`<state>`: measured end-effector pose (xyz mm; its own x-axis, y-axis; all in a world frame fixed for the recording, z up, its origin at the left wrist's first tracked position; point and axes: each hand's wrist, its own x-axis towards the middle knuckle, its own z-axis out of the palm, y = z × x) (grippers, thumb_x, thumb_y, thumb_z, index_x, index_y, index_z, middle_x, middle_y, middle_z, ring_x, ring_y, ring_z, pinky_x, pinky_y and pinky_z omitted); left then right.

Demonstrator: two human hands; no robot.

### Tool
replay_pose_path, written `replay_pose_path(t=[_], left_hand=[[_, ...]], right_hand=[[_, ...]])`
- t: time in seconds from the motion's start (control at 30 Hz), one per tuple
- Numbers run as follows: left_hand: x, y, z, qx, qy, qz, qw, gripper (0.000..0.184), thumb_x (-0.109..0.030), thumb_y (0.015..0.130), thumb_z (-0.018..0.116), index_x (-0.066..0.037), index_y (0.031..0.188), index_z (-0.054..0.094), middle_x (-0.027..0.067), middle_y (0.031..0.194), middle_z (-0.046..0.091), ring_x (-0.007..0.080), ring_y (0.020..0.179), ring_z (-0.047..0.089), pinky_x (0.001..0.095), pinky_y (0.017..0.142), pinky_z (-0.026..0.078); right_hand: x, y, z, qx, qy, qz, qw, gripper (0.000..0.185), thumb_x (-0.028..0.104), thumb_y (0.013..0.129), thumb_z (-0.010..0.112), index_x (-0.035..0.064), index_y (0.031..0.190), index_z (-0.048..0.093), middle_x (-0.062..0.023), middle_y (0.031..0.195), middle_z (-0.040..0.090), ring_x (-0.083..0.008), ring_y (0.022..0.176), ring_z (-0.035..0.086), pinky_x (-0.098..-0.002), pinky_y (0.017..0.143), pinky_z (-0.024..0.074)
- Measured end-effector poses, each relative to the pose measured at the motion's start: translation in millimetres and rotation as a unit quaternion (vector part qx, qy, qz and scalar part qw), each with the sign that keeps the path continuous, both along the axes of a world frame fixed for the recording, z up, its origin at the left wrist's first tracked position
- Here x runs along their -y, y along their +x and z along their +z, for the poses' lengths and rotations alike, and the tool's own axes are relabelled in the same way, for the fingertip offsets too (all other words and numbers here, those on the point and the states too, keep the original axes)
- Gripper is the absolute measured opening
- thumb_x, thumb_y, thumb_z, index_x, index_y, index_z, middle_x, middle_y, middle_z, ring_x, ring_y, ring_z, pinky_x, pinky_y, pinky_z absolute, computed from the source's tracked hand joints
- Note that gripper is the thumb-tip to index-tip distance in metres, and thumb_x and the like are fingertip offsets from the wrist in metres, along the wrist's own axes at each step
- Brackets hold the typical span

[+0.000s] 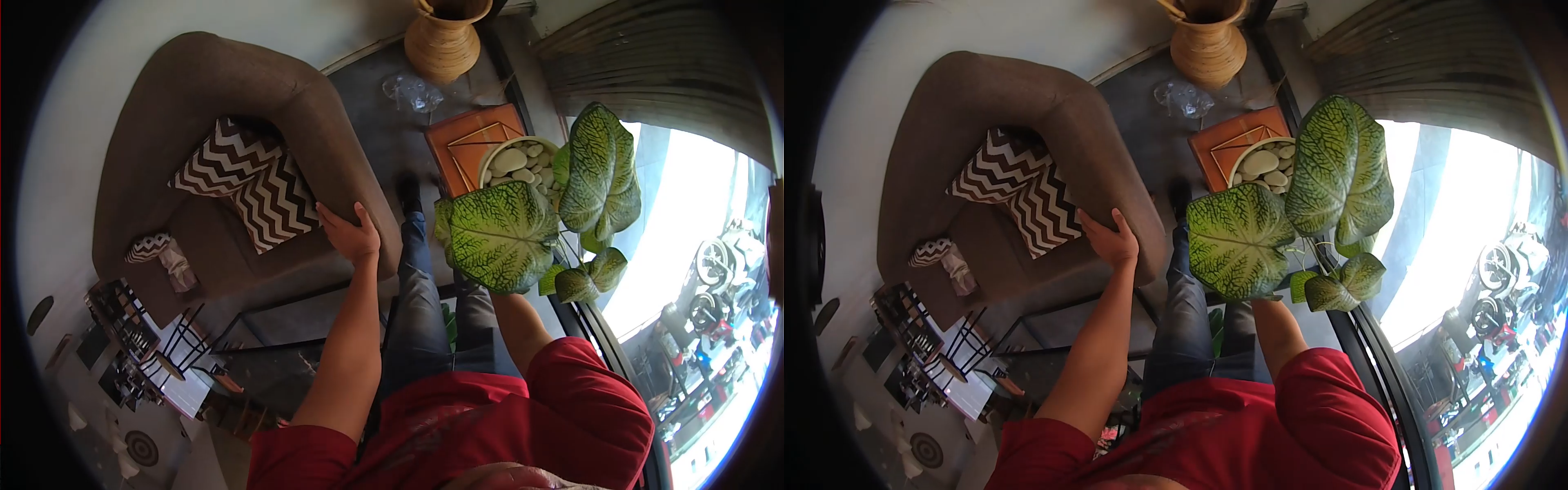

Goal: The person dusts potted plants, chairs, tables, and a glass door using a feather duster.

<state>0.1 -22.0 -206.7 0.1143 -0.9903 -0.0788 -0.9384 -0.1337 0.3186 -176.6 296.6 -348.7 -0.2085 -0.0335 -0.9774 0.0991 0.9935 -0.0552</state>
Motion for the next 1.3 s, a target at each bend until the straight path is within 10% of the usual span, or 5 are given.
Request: replay_pose_path(t=[0.3,0.4,0.43,0.47,1.3], left_hand=[[-4.7,-2.3,3.1,0.014,-0.04,-0.022,0.999,0.08,-0.051,0.093,0.043,0.005,0.144,0.02,0.0281,0.142,0.033,0.0426,0.123,0.044,0.0488,0.098,0.042],[-4.6,-3.9,4.5,0.008,-0.03,-0.017,0.999,0.079,-0.05,0.093,0.043,0.005,0.144,0.019,0.0286,0.141,0.034,0.043,0.123,0.044,0.049,0.098,0.041],[-6.1,-0.9,-1.4,0.017,-0.04,-0.022,0.999,0.079,-0.05,0.093,0.043,0.005,0.145,0.019,0.0287,0.141,0.034,0.0432,0.123,0.044,0.0491,0.099,0.041],[-7.8,-0.6,-3.5,0.027,-0.05,-0.027,0.998,0.078,-0.049,0.094,0.043,0.005,0.145,0.018,0.0288,0.141,0.034,0.0434,0.123,0.044,0.0492,0.099,0.04],[-18.0,-1.8,-5.9,-0.012,-0.033,-0.027,0.999,0.077,-0.048,0.096,0.041,0.009,0.143,0.019,0.0312,0.139,0.035,0.0437,0.126,0.041,0.0483,0.103,0.036]], right_hand=[[-60.1,-67.0,142.4,-0.267,-0.007,0.109,0.958,0.043,0.03,0.089,0.057,-0.0121,0.093,0.061,-0.0341,0.095,0.062,-0.0478,0.092,0.06,-0.0501,0.083,0.0474],[-157.4,-104.1,25.1,-0.369,-0.219,0.146,0.891,0.029,0.026,0.088,0.056,0.0054,0.107,0.062,-0.0124,0.069,0.062,-0.024,0.064,0.063,-0.0366,0.055,0.0494],[-119.5,-118.5,64.8,-0.15,-0.063,-0.224,0.961,0.03,0.025,0.087,0.059,0.008,0.112,0.057,-0.0029,0.062,0.051,-0.0115,0.055,0.052,-0.0268,0.046,0.042],[-204.4,-125.2,-51.9,-0.313,-0.355,0.013,0.881,0.027,0.027,0.088,0.058,0.0107,0.109,0.053,-0.0009,0.064,0.051,-0.0121,0.051,0.049,-0.0268,0.044,0.0391],[-226.6,-196.6,-91.5,-0.45,-0.438,0.072,0.775,0.016,0.017,0.087,0.053,0.0071,0.099,0.058,-0.0058,0.069,0.056,-0.0182,0.055,0.055,-0.0316,0.047,0.0428]])
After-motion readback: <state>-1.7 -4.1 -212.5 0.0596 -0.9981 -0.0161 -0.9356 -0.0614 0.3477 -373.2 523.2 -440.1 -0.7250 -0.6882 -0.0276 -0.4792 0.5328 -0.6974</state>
